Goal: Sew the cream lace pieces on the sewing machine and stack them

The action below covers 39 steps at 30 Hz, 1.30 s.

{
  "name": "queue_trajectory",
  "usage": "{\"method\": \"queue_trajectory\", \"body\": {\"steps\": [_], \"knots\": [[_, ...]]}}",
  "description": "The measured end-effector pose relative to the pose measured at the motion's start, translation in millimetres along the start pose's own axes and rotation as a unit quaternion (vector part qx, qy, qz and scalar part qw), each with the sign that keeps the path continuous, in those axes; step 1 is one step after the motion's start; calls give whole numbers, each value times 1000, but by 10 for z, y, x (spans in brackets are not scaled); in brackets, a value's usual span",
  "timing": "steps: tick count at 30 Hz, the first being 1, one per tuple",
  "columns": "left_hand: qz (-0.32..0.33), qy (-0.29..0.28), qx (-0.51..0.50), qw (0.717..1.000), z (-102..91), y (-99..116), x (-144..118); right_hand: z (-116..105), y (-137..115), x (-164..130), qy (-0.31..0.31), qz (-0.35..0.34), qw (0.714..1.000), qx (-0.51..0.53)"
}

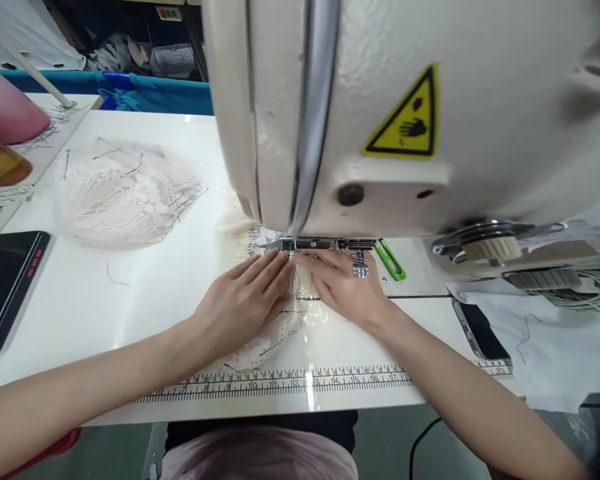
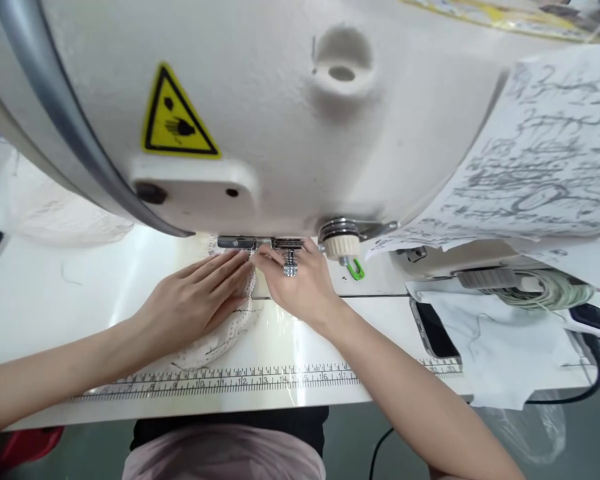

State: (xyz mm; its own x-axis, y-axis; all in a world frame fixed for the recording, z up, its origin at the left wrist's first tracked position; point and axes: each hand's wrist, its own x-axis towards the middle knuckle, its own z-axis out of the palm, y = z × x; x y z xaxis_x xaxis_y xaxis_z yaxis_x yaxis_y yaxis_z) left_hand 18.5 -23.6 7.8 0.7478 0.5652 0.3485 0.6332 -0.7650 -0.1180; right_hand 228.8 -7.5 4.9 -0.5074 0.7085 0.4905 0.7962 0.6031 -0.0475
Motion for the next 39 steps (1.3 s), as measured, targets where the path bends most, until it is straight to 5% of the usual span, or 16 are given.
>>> {"method": "queue_trajectory", "body": {"steps": [9, 39], "knots": [[-23, 23, -8, 999, 59, -101, 81, 77, 62, 74, -86, 11, 993, 74], [-45, 26, -21, 998, 60, -118, 98, 54, 33, 33, -48, 11, 999, 5]]}}
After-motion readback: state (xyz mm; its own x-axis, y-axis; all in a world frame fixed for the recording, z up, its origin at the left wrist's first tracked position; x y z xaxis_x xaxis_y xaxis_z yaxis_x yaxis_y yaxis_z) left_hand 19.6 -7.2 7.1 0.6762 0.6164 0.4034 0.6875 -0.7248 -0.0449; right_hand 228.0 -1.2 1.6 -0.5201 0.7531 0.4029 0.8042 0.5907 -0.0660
